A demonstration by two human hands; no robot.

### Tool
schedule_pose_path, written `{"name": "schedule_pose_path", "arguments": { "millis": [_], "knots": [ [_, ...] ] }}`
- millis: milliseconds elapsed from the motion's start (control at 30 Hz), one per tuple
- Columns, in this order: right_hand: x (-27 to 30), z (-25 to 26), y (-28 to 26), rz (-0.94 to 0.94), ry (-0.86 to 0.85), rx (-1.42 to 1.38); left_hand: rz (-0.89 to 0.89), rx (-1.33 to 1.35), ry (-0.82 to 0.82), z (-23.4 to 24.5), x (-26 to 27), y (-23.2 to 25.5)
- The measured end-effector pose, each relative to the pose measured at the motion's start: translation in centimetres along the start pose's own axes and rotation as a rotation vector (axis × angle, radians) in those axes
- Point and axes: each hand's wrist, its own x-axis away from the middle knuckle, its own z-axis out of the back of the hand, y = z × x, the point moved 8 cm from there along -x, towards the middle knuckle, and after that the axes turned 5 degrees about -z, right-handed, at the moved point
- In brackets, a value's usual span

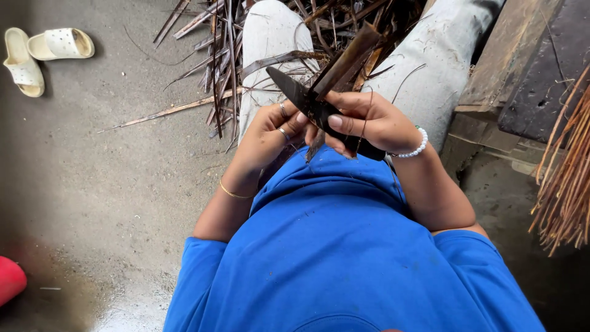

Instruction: Stripping the leafy material from palm frond ribs using a knife to prepare materials for broom making.

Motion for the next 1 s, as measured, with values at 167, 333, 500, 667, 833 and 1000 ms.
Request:
{"name": "schedule_pose_path", "arguments": {
  "millis": [167, 333, 500, 667, 833, 1000],
  "knots": [
    [-0.6, 3.5, 0.4, -0.080, 0.219, 0.067, -0.046, -0.162, 0.203, 3.3, 0.6, -2.6],
    [0.8, 20.6, -2.7, 0.107, 0.537, 0.329, 0.071, -0.136, 0.322, 6.6, 4.1, -5.6],
    [-1.1, 6.6, 1.3, -0.049, 0.093, 0.123, 0.084, -0.125, 0.335, 6.1, 3.0, -4.6],
    [-1.6, 0.7, 5.5, -0.274, -0.065, -0.054, 0.098, -0.335, 0.418, 8.2, 2.4, -7.9],
    [-2.4, 4.1, 6.4, -0.236, 0.070, -0.076, -0.014, -0.339, 0.394, 5.7, 2.3, -4.1],
    [-2.5, 12.0, -1.9, 0.071, 0.298, 0.124, 0.074, -0.281, 0.276, 6.0, 4.3, -4.7]
  ]
}}
